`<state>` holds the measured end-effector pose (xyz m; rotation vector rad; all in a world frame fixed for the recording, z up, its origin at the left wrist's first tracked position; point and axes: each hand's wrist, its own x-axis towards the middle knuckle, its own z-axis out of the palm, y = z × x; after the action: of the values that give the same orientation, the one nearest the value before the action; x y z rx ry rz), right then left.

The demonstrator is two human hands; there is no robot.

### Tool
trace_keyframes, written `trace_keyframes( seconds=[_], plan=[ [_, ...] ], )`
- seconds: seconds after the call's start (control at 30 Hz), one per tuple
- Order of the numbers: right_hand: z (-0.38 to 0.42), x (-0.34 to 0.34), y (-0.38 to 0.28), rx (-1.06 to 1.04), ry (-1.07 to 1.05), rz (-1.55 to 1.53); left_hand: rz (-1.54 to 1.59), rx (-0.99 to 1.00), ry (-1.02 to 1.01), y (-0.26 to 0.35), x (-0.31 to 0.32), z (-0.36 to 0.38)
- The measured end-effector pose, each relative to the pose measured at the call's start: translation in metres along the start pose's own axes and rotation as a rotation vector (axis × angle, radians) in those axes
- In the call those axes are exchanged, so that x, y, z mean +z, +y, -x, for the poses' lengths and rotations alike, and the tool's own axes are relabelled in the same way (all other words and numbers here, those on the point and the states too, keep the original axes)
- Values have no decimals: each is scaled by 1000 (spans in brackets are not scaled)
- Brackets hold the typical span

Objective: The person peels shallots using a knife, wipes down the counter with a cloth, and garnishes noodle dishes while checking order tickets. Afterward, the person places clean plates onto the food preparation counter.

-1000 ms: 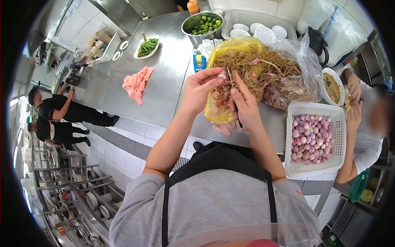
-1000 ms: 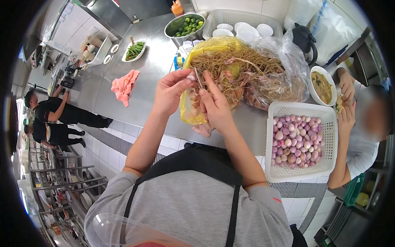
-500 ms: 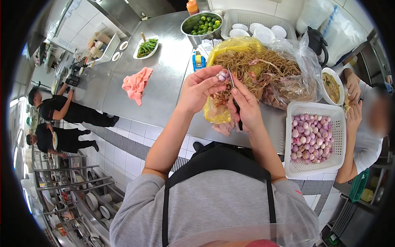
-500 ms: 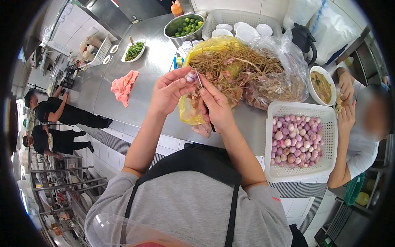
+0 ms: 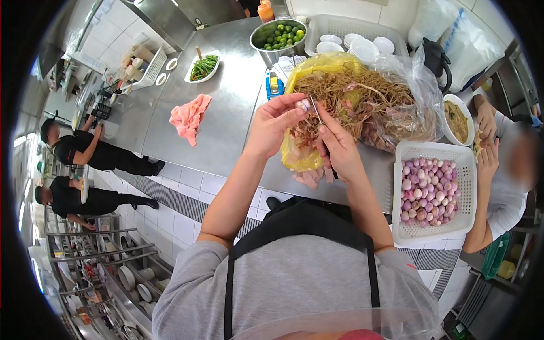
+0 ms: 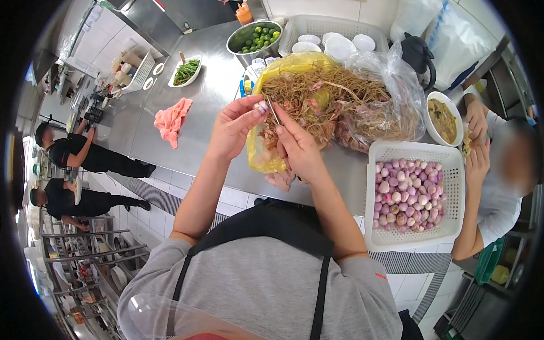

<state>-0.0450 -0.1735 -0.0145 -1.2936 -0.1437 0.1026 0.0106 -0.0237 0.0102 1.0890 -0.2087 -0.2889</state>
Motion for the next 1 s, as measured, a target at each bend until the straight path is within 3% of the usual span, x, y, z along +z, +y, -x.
trace_keyframes(
  seconds=[0.4, 0.47, 0.7, 1.0],
  plan=[
    [2, 3, -6, 53, -7, -84, -47, -8, -48, 3, 2, 1],
    [2, 3, -7, 103, -41, -289, 21, -24, -28, 2, 1, 0],
    [0, 5, -1, 34, -17, -164, 42, 32, 88, -8, 9, 0],
    [3, 11, -3, 45, -54, -196, 112, 15, 53, 0, 5, 0]
  ],
)
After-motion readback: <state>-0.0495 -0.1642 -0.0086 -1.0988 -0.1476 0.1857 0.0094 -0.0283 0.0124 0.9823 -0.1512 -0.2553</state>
